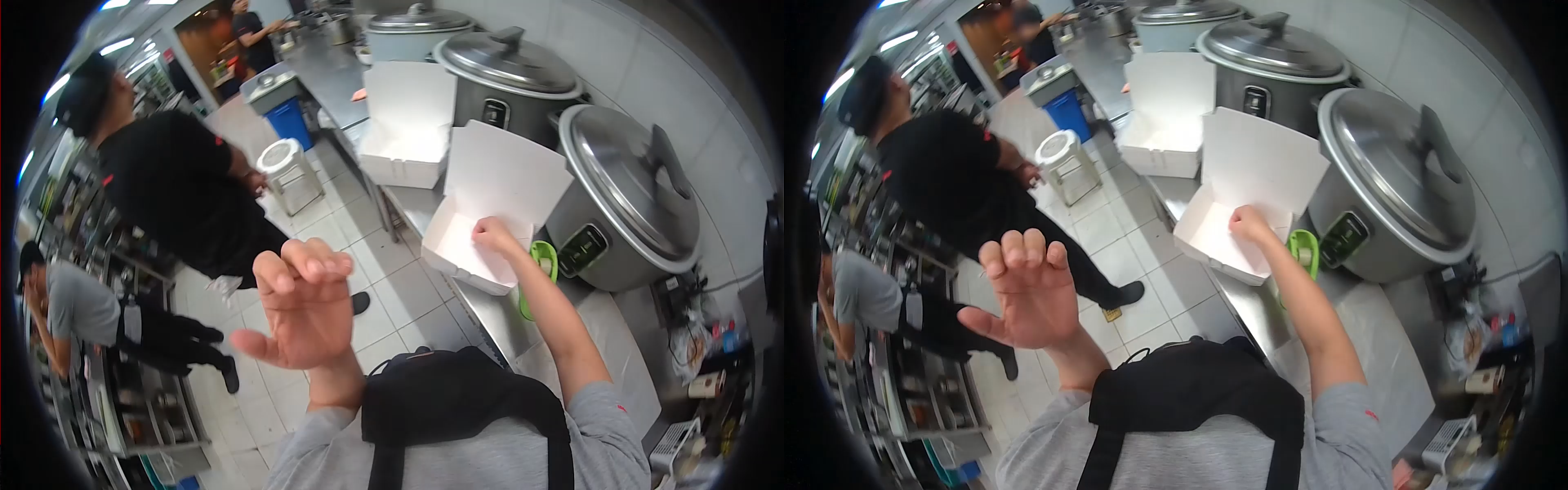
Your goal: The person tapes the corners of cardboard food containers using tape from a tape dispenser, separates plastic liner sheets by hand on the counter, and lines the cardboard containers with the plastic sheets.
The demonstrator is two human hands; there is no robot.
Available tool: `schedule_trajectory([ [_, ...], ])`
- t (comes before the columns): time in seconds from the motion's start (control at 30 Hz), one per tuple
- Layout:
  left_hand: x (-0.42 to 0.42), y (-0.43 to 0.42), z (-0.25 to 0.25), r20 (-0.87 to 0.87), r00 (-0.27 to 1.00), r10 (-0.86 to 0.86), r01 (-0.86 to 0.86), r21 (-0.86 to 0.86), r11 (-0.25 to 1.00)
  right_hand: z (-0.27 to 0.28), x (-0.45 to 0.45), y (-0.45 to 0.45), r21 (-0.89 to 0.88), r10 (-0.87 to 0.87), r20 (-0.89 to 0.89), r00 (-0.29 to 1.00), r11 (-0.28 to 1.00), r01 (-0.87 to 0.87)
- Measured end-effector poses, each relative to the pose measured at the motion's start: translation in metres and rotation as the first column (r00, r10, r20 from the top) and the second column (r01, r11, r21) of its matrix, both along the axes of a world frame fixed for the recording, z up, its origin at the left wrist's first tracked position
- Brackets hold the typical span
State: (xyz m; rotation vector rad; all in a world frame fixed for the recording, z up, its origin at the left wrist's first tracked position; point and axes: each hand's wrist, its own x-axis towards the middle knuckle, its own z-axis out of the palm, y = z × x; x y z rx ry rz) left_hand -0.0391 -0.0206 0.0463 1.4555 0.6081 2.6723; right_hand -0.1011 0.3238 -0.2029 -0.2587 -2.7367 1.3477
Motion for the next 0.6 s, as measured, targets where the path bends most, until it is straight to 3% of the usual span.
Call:
schedule_trajectory([
  [0.07, -0.018, -0.009, -0.035, 0.103, 0.992, 0.078, -0.072, -0.056, 0.996, 0.004, 0.001, -0.007, 0.130, -0.048, 0.016, 0.999, 0.990, 0.045],
  [0.17, -0.030, -0.009, -0.075, 0.351, 0.931, 0.103, -0.046, -0.166, 0.985, 0.004, 0.001, -0.006, 0.009, 0.010, 0.097, 0.995, 1.000, -0.011],
  [0.2, -0.034, -0.005, -0.086, 0.363, 0.930, 0.052, 0.011, -0.170, 0.985, 0.001, 0.004, -0.013, 0.011, 0.010, 0.105, 0.994, 1.000, -0.011],
  [0.27, -0.041, 0.005, -0.104, 0.403, 0.907, 0.121, -0.004, -0.280, 0.960, 0.010, 0.002, -0.009, 0.046, 0.002, 0.091, 0.996, 0.999, -0.006],
  [0.37, -0.053, 0.032, -0.118, 0.424, 0.862, 0.277, 0.035, -0.596, 0.803, 0.017, 0.006, -0.015, 0.211, -0.002, 0.103, 0.995, 0.977, -0.020],
  [0.43, -0.062, 0.058, -0.117, 0.120, 0.935, 0.332, -0.100, -0.812, 0.575, -0.005, 0.003, -0.014, 0.369, 0.009, -0.061, 0.998, 0.929, 0.014],
  [0.47, -0.071, 0.074, -0.128, -0.127, 0.938, 0.322, -0.277, -0.833, 0.479, -0.012, 0.000, -0.015, 0.443, 0.035, -0.142, 0.989, 0.896, 0.032],
  [0.53, -0.086, 0.105, -0.142, -0.536, 0.818, 0.209, -0.575, -0.744, 0.340, -0.005, 0.006, -0.020, 0.464, 0.046, -0.222, 0.974, 0.884, 0.063],
  [0.6, -0.099, 0.136, -0.156, -0.747, 0.664, -0.032, -0.722, -0.652, 0.230, -0.012, 0.001, -0.019, 0.432, 0.017, -0.122, 0.992, 0.901, 0.038],
])
